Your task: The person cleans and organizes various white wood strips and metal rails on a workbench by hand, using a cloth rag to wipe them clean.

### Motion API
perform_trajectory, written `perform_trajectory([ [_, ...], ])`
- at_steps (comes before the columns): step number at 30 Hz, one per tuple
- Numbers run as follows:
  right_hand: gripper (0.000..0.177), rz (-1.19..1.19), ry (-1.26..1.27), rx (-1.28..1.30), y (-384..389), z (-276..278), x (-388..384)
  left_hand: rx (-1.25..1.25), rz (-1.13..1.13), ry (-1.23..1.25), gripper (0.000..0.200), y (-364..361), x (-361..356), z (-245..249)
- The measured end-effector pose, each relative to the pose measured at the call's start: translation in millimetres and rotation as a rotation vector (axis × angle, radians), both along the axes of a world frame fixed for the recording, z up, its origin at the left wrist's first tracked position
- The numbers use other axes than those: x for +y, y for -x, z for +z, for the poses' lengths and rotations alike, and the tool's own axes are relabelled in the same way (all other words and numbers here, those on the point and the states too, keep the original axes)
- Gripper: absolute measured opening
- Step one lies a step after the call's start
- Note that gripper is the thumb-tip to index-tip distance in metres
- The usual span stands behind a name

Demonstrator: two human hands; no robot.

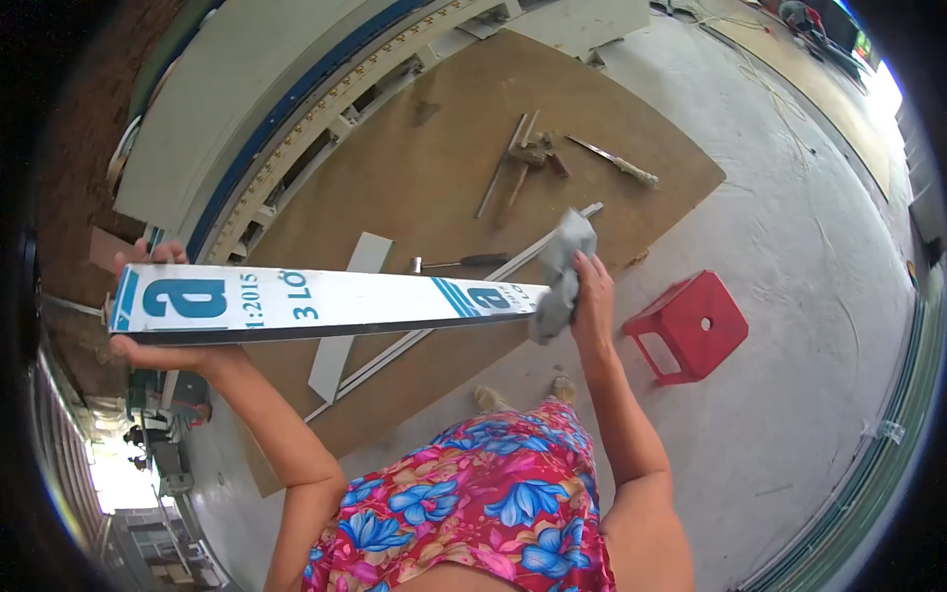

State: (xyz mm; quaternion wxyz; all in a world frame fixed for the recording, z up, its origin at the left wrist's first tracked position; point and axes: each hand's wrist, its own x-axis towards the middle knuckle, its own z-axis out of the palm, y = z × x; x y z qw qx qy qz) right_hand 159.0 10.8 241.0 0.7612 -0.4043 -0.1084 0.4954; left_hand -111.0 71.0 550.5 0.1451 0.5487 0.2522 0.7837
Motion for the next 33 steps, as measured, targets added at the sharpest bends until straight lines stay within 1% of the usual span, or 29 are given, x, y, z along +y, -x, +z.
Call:
perform_trajectory([
  [4, 0.029, 0.246, -0.306, -0.207, 57.4, 138.9, 45.6, -0.014, -0.042, 0.048, 0.079, 6.1, 0.9, 0.0],
  [5, 0.03, 0.253, -0.392, -0.344, 74.7, 167.7, 56.7, -0.004, -0.047, 0.049, 0.079, 6.2, 1.9, 1.5],
  [6, 0.028, 0.228, -0.535, -0.46, 91.1, 201.7, 60.7, 0.004, -0.055, 0.052, 0.08, 5.2, 2.1, 2.2],
  [7, 0.026, 0.217, -0.653, -0.483, 110.0, 228.3, 65.0, 0.011, -0.066, 0.059, 0.081, 3.4, 2.1, 2.5],
  [8, 0.027, 0.136, -0.748, -0.546, 131.5, 252.2, 69.0, -0.016, -0.096, 0.074, 0.081, 1.1, 1.7, 2.5],
  [10, 0.032, 0.203, -0.772, -0.584, 163.5, 298.0, 61.8, -0.07, -0.157, 0.114, 0.081, -2.4, -1.9, 0.5],
  [11, 0.032, 0.115, -0.801, -0.654, 185.9, 311.5, 56.2, -0.334, -1.064, 0.106, 0.082, 41.5, 5.9, -17.7],
  [12, 0.032, 0.027, -0.825, -0.727, 204.8, 318.5, 50.3, -0.375, -1.337, 0.158, 0.083, 58.4, 8.6, -22.5],
  [13, 0.031, -0.025, -0.846, -0.798, 217.5, 317.4, 47.2, -0.395, -1.404, 0.168, 0.083, 58.3, 5.5, -25.2],
  [14, 0.031, -0.077, -0.863, -0.87, 226.8, 313.8, 45.3, -0.384, -1.413, 0.175, 0.084, 56.8, 3.4, -25.9],
  [15, 0.03, -0.131, -0.879, -0.944, 224.2, 312.5, 42.7, -0.352, -1.397, 0.181, 0.084, 54.1, 1.8, -26.2],
  [18, 0.028, 0.329, -0.84, -0.919, 205.3, 294.8, 38.3, -0.213, -1.288, 0.187, 0.086, 39.7, -2.8, -20.0],
  [20, 0.033, 0.269, -0.813, -0.938, 211.5, 254.2, 48.2, -0.109, -1.011, 0.148, 0.087, 32.4, -3.9, -17.2],
  [21, 0.035, 0.238, -0.79, -0.954, 211.3, 232.9, 50.0, -0.048, -0.679, 0.112, 0.088, 22.0, -2.1, -14.1],
  [23, 0.041, 0.331, -0.7, -1.039, 195.0, 188.4, 51.2, 0.058, 0.013, 0.113, 0.091, 4.6, 1.7, -10.0],
  [25, 0.042, 0.37, -0.583, -1.048, 176.8, 137.8, 48.6, 0.063, 0.048, 0.115, 0.089, 7.6, 3.3, -12.8],
  [26, 0.042, 0.434, -0.501, -1.061, 162.9, 119.0, 45.0, 0.065, 0.067, 0.117, 0.088, 10.8, 5.3, -13.6],
  [27, 0.042, 0.437, -0.437, -1.096, 158.4, 89.2, 45.7, 0.079, 0.089, 0.118, 0.089, 15.7, 7.6, -14.3],
  [28, 0.041, 0.463, -0.418, -1.039, 144.9, 66.8, 43.3, 0.097, 0.09, 0.128, 0.09, 18.5, 7.9, -14.7],
  [29, 0.041, 0.492, -0.34, -1.033, 133.4, 44.4, 39.2, 0.114, 0.091, 0.135, 0.091, 20.9, 7.6, -14.7],
  [30, 0.04, 0.472, -0.286, -1.066, 122.8, 20.1, 36.9, 0.131, 0.096, 0.14, 0.092, 22.0, 7.3, -14.8],
  [31, 0.04, 0.492, -0.322, -1.056, 111.9, -13.0, 39.4, 0.125, 0.094, 0.14, 0.091, 20.9, 6.4, -14.8],
  [32, 0.038, 0.478, -0.196, -1.122, 104.8, -42.3, 38.0, 0.107, 0.094, 0.146, 0.091, 19.1, 5.2, -15.0],
  [33, 0.036, 0.527, -0.035, -0.948, 95.5, -59.4, 32.8, 0.09, 0.094, 0.151, 0.091, 16.7, 4.3, -15.2],
])
